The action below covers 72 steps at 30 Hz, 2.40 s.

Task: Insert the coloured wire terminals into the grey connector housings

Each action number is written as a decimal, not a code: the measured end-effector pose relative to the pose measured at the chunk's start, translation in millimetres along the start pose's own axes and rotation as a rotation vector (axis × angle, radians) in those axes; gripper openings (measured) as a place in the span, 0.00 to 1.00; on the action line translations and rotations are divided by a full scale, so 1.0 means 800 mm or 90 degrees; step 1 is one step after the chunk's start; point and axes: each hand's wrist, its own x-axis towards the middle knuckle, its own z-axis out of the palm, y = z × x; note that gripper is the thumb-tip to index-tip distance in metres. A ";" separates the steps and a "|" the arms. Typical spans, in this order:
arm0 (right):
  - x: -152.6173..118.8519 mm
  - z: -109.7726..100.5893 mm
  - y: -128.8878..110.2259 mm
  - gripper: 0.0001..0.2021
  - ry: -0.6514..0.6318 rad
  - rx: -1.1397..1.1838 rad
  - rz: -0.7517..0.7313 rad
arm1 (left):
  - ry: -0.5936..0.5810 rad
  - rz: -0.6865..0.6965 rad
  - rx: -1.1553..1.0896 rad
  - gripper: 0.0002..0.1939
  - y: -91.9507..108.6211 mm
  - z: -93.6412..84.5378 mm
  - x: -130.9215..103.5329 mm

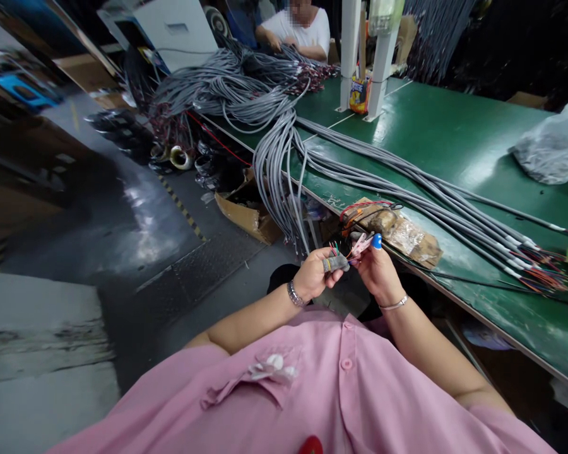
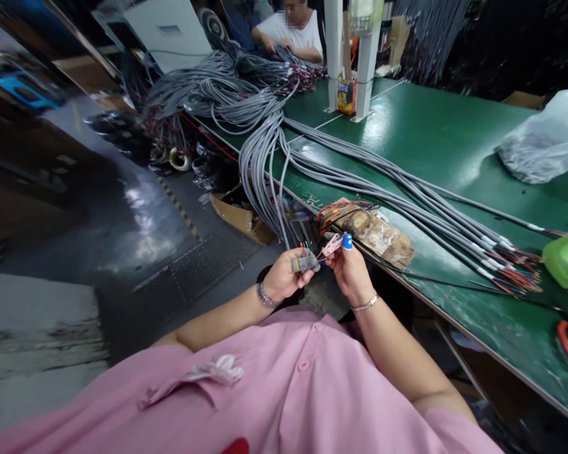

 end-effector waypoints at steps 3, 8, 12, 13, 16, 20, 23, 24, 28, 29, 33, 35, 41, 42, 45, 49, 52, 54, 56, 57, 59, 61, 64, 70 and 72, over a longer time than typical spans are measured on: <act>0.002 0.003 -0.002 0.19 0.030 0.031 -0.009 | -0.003 -0.010 0.014 0.16 -0.004 -0.001 0.001; 0.001 0.005 -0.002 0.18 0.033 0.076 -0.008 | -0.013 -0.015 0.016 0.16 -0.006 0.000 -0.001; 0.000 0.002 -0.001 0.22 0.011 0.072 0.028 | -0.009 -0.011 0.017 0.16 -0.004 0.000 -0.004; -0.001 0.000 -0.001 0.23 0.012 0.069 0.043 | -0.006 -0.010 0.018 0.16 -0.004 0.000 -0.005; -0.003 -0.003 -0.003 0.25 0.002 0.069 0.082 | 0.009 0.000 0.015 0.17 -0.004 0.000 -0.012; -0.006 -0.002 -0.007 0.20 -0.004 0.073 0.081 | 0.050 0.041 0.020 0.17 -0.007 0.004 -0.026; -0.007 0.000 -0.007 0.15 0.015 0.061 0.056 | 0.082 0.071 0.018 0.16 -0.008 0.011 -0.033; -0.007 0.001 -0.006 0.15 0.022 0.055 0.046 | 0.091 0.079 0.015 0.16 -0.009 0.014 -0.034; -0.011 0.000 0.001 0.16 0.080 -0.026 -0.071 | 0.105 0.085 0.008 0.15 -0.008 0.020 -0.032; -0.011 -0.001 0.003 0.16 0.106 -0.055 -0.106 | 0.106 0.083 0.006 0.15 -0.007 0.021 -0.031; -0.005 -0.004 0.007 0.19 0.106 -0.043 -0.084 | 0.107 0.081 -0.008 0.13 -0.006 0.023 -0.026; -0.001 -0.004 0.006 0.21 0.053 0.020 -0.010 | 0.108 0.082 -0.013 0.13 -0.007 0.024 -0.024; 0.007 -0.001 0.006 0.18 0.044 0.149 0.020 | 0.115 0.070 0.002 0.15 -0.010 0.024 -0.021; 0.007 0.000 0.006 0.17 0.045 0.158 0.015 | 0.114 0.068 0.007 0.15 -0.011 0.023 -0.020; 0.005 0.001 0.007 0.18 0.025 0.161 0.020 | 0.113 0.067 0.017 0.15 -0.013 0.022 -0.020; -0.002 -0.008 0.002 0.24 -0.025 0.117 0.086 | 0.107 0.080 0.036 0.15 -0.015 0.017 -0.025; -0.008 -0.023 -0.007 0.27 -0.088 0.007 0.159 | 0.094 0.074 0.076 0.16 -0.017 0.009 -0.032; -0.012 -0.032 -0.015 0.27 -0.146 -0.102 0.196 | 0.071 0.074 0.117 0.16 -0.017 0.004 -0.036; -0.016 -0.036 -0.026 0.25 -0.204 -0.214 0.205 | 0.048 0.075 0.162 0.17 -0.018 0.001 -0.039; -0.018 -0.037 -0.031 0.24 -0.228 -0.262 0.201 | 0.039 0.073 0.184 0.17 -0.018 0.000 -0.041; -0.020 -0.034 -0.042 0.21 -0.260 -0.325 0.184 | 0.028 0.066 0.217 0.17 -0.019 -0.001 -0.042; -0.020 -0.030 -0.050 0.18 -0.273 -0.350 0.167 | 0.021 0.059 0.234 0.16 -0.020 0.000 -0.043; -0.017 -0.027 -0.055 0.15 -0.285 -0.360 0.150 | 0.017 0.048 0.243 0.16 -0.021 0.001 -0.042; -0.012 -0.020 -0.046 0.16 -0.289 -0.390 0.138 | -0.040 -0.007 0.263 0.16 -0.025 0.001 -0.039; -0.012 -0.016 -0.043 0.16 -0.301 -0.413 0.131 | -0.058 -0.049 0.262 0.16 -0.026 0.002 -0.038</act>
